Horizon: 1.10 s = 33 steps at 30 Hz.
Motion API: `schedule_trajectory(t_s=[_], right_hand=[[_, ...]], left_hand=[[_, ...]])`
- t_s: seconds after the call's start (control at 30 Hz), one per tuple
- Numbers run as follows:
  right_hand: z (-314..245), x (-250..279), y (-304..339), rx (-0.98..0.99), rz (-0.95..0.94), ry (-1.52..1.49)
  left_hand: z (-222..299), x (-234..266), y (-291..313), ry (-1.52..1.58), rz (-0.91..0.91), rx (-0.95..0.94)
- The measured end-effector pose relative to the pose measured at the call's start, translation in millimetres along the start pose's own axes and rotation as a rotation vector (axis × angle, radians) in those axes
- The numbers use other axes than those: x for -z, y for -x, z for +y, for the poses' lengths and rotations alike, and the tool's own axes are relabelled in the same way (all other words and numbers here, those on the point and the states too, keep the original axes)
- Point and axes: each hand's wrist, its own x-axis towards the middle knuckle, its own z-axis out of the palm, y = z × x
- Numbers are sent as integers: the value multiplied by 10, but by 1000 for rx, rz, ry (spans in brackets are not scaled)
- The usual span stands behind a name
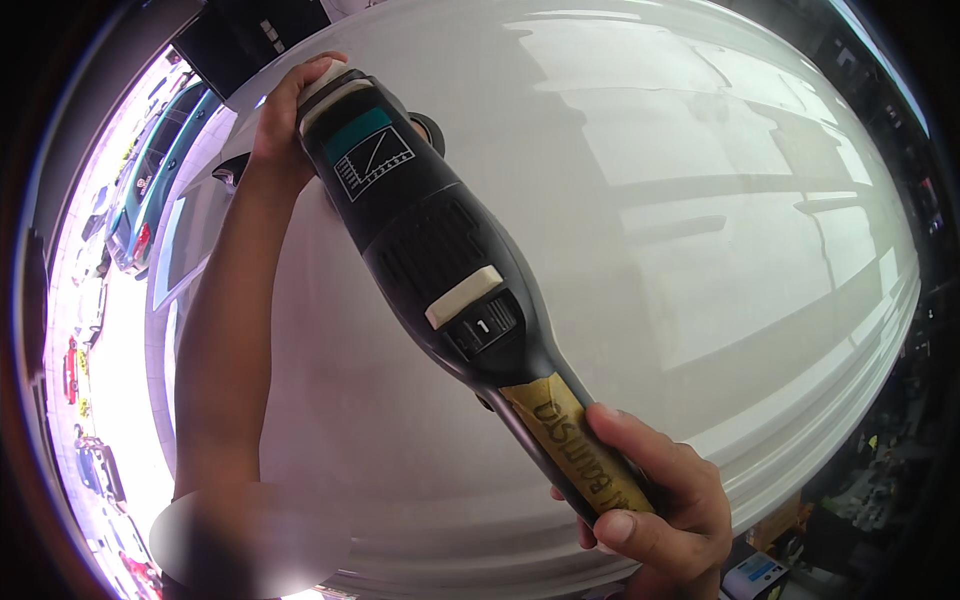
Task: The person uses a dual-action polisher to buff the roof of a white car. They move the machine in overlapping passes across the entire roof surface, then briefly wipe the roof edge with a cloth.
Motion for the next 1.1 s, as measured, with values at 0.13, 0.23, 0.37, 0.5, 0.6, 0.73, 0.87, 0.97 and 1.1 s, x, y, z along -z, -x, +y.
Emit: schedule_trajectory(t_s=[0.13,0.23,0.37,0.5,0.6,0.73,0.87,0.97,1.1], right_hand=[[3,-6,45,102,-304,117],[-8,-31,56,68,-458,255],[14,-247,-70,-180,-872,459],[195,-281,9,-129,-993,433],[435,-360,-72,-212,-1011,469],[397,-436,-174,-410,-985,700],[202,-353,-92,-271,-788,797],[99,-347,-75,-108,-615,856],[322,-169,-9,164,-453,736]], left_hand=[[193,333,732,-20,147,24],[389,482,1508,-46,304,-7],[657,877,2324,-80,507,-63],[668,903,2504,-85,528,-36],[773,1129,2423,-139,497,-13],[786,1077,2044,-278,435,10],[641,843,1692,-228,370,2],[578,604,1390,-206,259,7],[461,573,876,-200,145,-40]])
